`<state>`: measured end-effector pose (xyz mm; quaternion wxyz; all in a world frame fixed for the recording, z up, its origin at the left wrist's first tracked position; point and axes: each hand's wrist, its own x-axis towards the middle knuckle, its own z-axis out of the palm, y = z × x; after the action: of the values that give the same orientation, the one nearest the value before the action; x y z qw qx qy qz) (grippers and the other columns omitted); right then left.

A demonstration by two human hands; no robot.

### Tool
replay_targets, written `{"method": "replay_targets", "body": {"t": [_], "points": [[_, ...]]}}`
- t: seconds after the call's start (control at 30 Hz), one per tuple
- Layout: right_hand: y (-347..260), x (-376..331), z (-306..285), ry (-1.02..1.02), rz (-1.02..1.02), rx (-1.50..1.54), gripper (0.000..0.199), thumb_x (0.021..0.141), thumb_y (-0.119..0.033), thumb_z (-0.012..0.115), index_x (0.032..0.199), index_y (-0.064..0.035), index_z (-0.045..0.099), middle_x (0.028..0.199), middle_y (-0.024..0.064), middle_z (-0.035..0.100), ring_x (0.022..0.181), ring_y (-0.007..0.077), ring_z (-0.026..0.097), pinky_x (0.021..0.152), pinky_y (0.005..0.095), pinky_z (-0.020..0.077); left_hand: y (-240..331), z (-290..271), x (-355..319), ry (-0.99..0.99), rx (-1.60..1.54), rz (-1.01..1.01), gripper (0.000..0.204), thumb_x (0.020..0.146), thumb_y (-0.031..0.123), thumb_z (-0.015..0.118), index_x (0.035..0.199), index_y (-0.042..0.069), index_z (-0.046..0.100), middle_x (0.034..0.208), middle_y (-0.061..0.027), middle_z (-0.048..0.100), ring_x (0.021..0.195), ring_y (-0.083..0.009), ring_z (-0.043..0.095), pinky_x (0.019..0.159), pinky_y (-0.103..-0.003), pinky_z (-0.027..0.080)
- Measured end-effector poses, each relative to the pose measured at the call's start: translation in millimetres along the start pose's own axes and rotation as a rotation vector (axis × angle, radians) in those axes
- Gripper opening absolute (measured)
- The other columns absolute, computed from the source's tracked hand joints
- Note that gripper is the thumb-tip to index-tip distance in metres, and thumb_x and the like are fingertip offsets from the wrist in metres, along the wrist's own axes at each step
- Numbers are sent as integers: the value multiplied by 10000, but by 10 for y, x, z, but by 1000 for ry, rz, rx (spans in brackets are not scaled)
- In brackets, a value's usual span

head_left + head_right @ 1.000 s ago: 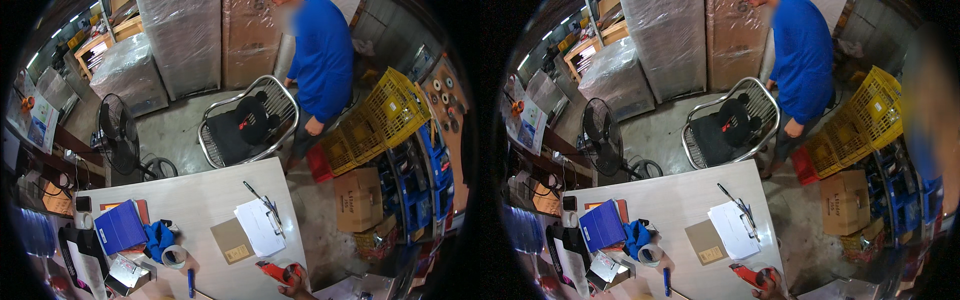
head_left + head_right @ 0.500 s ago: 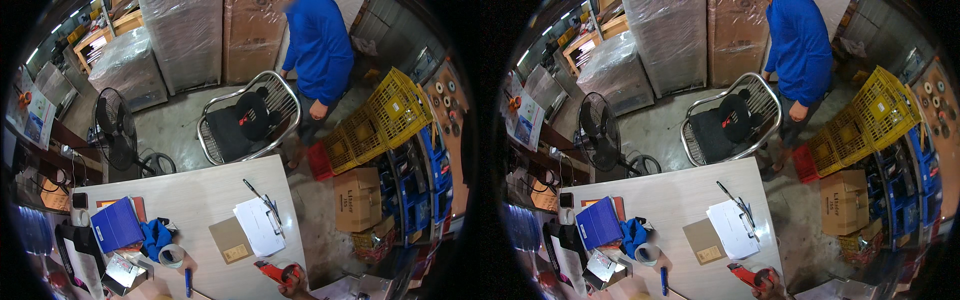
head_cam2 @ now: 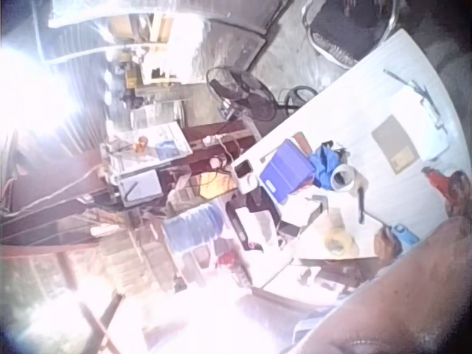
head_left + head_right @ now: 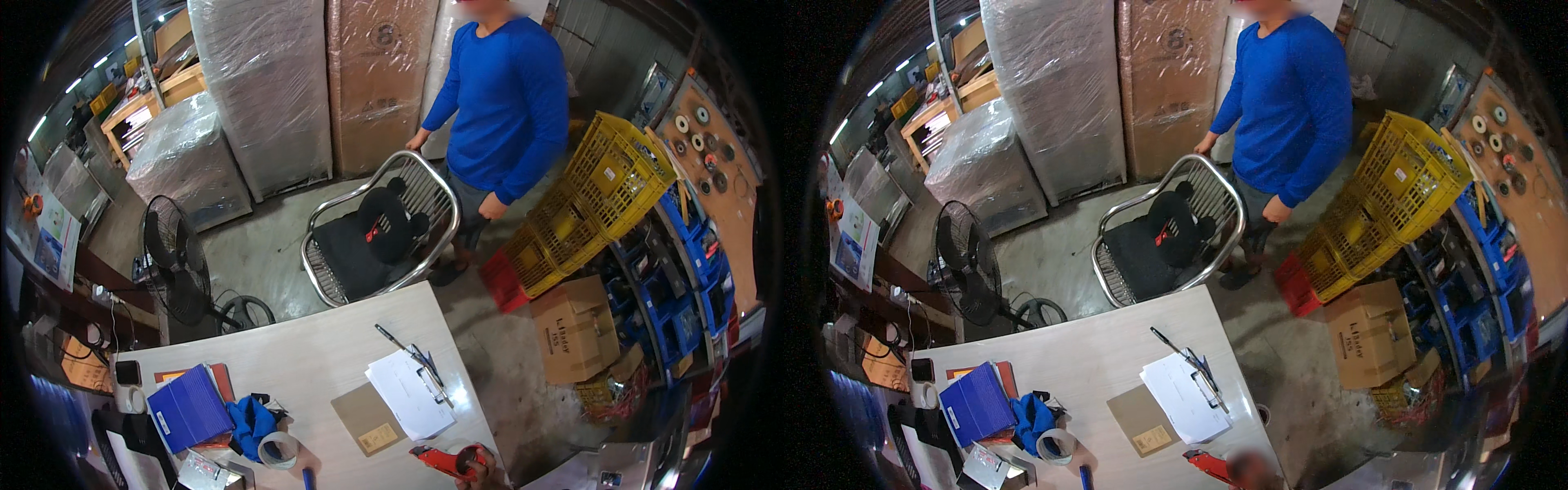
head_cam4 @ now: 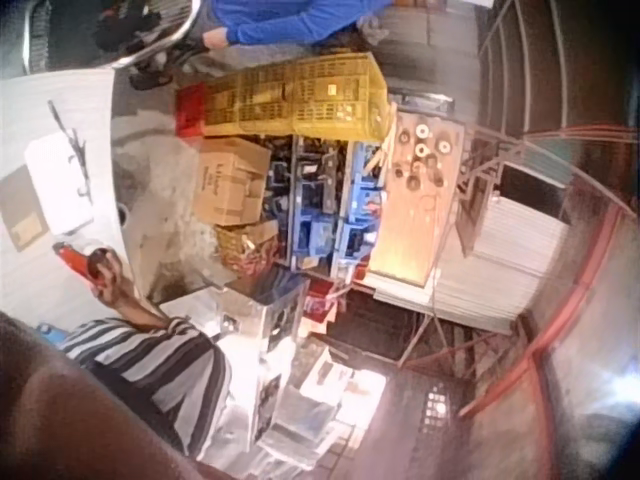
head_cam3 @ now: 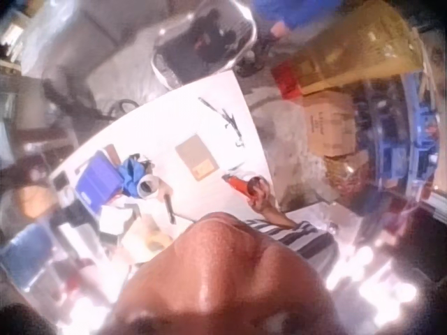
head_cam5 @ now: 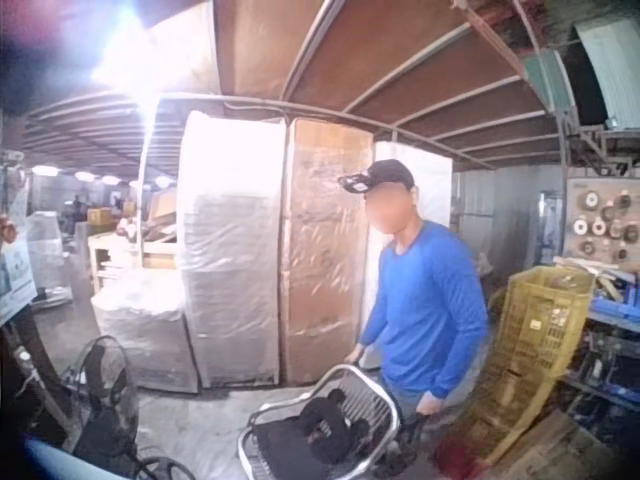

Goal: The person wraps a large rectangular object with bubble wrap and secures it with packing tape. They smooth the wrap, apply tape along the edges, and rotate the object to cover all sides.

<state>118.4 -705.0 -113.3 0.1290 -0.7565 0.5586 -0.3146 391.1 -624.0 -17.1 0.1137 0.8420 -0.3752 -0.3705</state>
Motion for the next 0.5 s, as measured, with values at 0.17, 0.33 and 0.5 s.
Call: {"method": "replay_targets", "body": {"t": [0.17,0.33,0.5], "points": [[-18,-14,38,22,11,14,724,934,-502,643,1429,-13,444,1466,286,403,1325,510,434,1096,594,413,115,78,-15,6,12,64,365,992,290,567,1251,40,627,1033,-241,674,989,-421,636,856,-515,501],[-34,-60,29,40,22,42,722,935,-498,645,1433,-17,440,1472,282,401,1329,509,432,1098,596,411,55,134,-61,7,34,124,367,992,297,565,1250,45,632,1029,-235,676,983,-420,638,849,-513,504],[-77,-81,29,49,23,60,721,935,-493,647,1437,-21,437,1477,278,399,1334,508,430,1099,597,410,-8,136,-70,31,51,146,369,992,303,563,1249,49,636,1024,-230,678,977,-419,640,842,-511,506]]}}
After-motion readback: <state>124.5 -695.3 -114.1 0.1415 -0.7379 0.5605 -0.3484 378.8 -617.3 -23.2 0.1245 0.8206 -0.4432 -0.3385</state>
